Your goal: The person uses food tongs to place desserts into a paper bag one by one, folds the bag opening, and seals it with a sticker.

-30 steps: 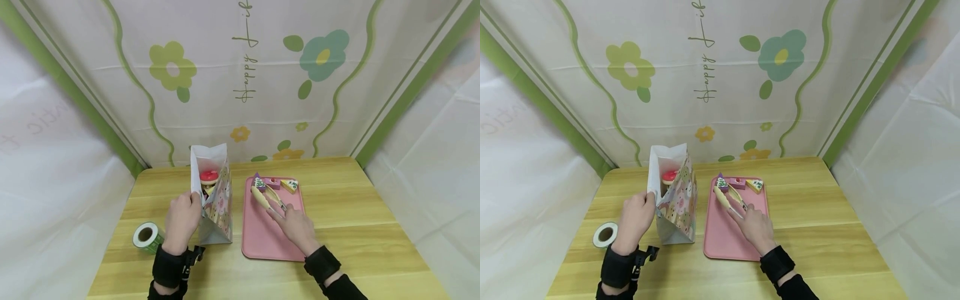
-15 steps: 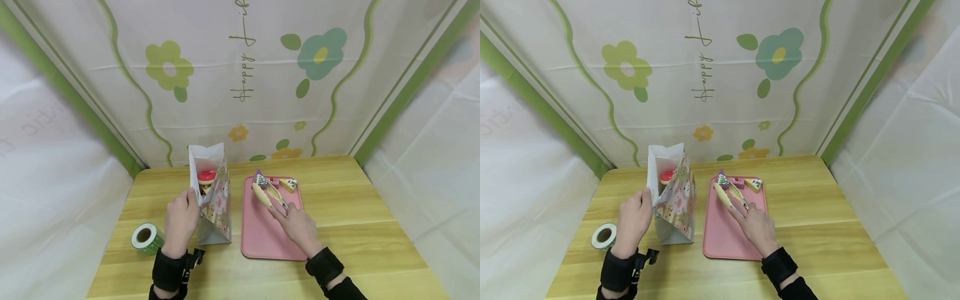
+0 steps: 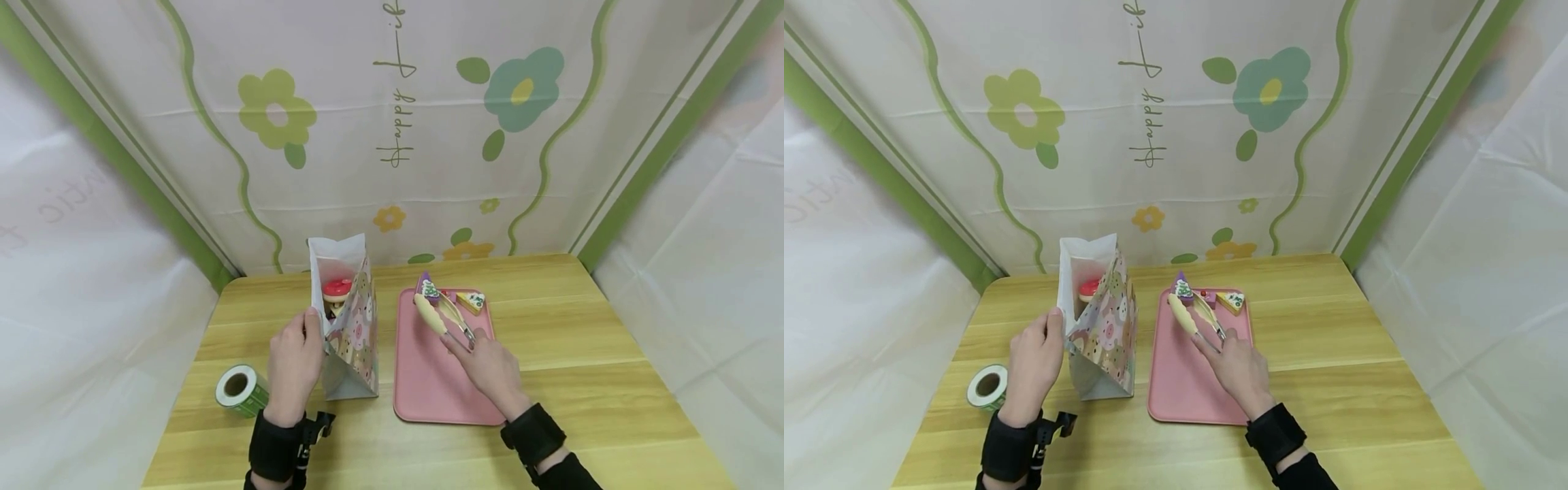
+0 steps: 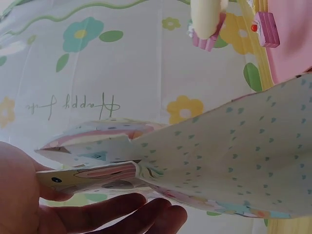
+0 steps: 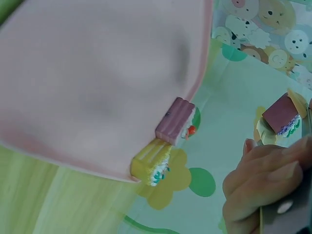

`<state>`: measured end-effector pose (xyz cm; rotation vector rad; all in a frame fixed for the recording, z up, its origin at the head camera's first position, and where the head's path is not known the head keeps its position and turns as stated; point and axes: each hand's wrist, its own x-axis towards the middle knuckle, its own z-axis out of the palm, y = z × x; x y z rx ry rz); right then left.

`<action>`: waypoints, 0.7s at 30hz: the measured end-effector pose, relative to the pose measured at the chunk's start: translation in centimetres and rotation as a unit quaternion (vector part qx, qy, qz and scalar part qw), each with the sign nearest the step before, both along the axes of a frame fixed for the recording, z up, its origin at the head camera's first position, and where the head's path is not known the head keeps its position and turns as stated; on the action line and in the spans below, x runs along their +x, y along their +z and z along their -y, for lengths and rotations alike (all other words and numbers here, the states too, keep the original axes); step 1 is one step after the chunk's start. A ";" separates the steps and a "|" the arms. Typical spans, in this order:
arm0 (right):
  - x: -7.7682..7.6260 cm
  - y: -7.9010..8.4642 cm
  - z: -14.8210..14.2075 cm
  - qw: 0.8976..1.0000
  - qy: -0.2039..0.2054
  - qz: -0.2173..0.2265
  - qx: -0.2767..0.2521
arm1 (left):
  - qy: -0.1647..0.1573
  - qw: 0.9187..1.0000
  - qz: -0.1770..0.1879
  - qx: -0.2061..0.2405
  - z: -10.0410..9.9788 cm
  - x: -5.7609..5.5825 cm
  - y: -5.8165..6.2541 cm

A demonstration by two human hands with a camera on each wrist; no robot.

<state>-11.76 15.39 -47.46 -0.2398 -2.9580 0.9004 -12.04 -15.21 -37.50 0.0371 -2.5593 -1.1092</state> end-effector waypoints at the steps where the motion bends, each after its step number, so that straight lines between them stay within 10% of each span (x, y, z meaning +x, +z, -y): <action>1: 0.0 0.2 0.0 1.000 -0.001 -0.002 -0.003 | 0.001 1.000 0.000 0.000 0.0 0.0 0.0; 21: -0.2 3.3 0.4 0.999 0.009 -0.041 -0.007 | -0.005 1.000 0.029 -0.007 0.1 0.3 0.1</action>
